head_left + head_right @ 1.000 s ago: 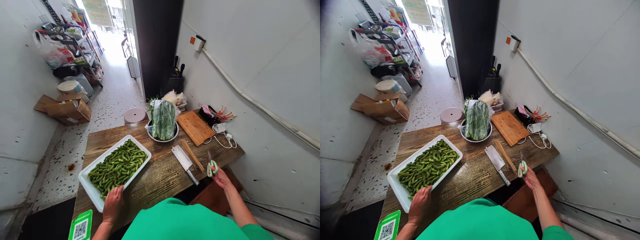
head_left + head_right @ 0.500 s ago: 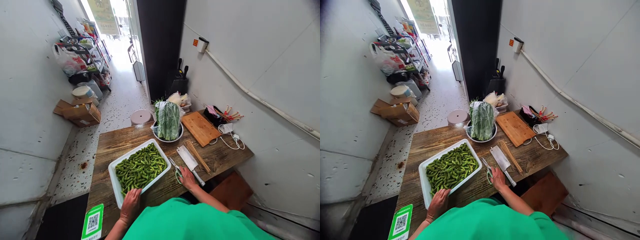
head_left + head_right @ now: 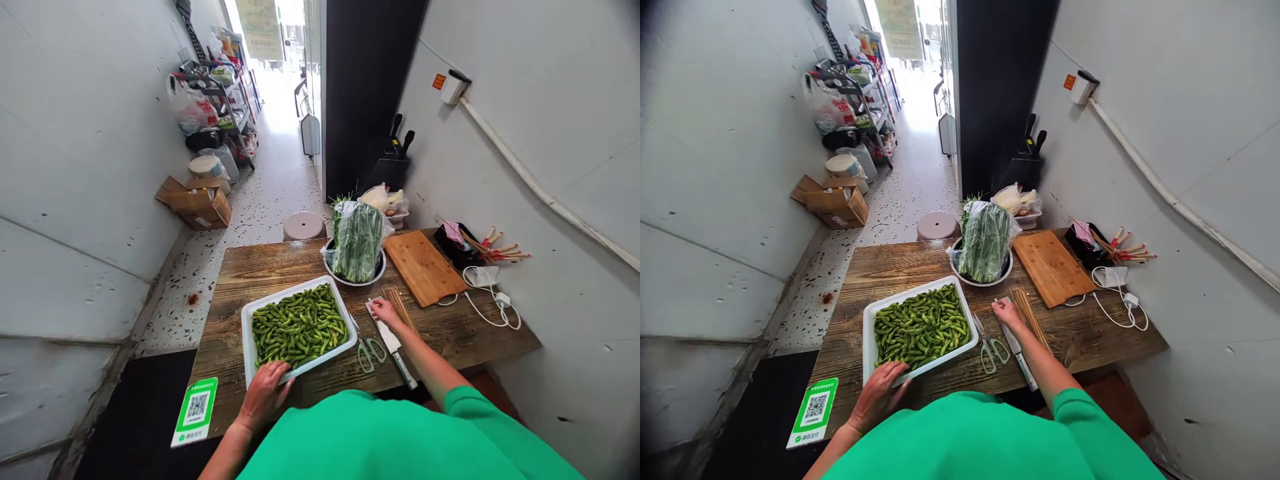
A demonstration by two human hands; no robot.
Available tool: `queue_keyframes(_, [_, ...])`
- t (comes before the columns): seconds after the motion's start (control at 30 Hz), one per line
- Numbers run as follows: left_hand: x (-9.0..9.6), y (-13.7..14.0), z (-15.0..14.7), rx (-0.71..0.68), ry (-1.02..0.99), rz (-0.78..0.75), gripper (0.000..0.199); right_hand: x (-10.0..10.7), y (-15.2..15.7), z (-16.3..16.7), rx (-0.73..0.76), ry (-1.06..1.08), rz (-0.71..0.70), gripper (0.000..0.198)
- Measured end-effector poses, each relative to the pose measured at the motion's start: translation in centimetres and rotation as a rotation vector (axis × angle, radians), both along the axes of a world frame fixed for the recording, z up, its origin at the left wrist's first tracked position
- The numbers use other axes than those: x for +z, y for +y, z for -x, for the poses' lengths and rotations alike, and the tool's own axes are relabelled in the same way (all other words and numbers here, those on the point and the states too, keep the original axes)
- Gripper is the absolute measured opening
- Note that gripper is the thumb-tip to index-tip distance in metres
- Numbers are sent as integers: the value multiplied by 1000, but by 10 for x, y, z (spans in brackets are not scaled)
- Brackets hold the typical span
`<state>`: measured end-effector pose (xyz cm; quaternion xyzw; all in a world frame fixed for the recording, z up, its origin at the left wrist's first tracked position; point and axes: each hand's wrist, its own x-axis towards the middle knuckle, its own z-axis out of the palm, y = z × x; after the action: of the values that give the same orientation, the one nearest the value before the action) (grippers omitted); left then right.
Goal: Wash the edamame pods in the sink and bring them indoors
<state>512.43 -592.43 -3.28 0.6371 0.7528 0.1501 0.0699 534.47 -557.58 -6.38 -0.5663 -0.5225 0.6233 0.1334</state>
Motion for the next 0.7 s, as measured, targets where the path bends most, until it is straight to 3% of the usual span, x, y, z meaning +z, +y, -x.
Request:
queue_keyframes(0.1, [12, 22, -3, 44, 29, -7, 58, 5, 28, 23, -90, 81, 126, 21])
queue_keyframes(0.2, [9, 50, -8, 91, 50, 3, 68, 6, 45, 39, -164, 163, 266, 17])
queue_keyframes(0.33, [-2, 77, -18, -27, 70, 64, 63, 3, 58, 50, -235, 230, 402, 12])
queue_keyframes(0.47, [-5, 97, -24, -89, 89, 157, 57, -4, 66, 55, -283, 269, 483, 21])
queue_keyframes(0.6, [9, 112, -24, -118, 70, 187, 57, -9, 73, 58, -323, 314, 520, 26])
queue_keyframes(0.7, [27, 106, -24, -95, 66, 129, 55, -13, 78, 63, -358, 342, 504, 26])
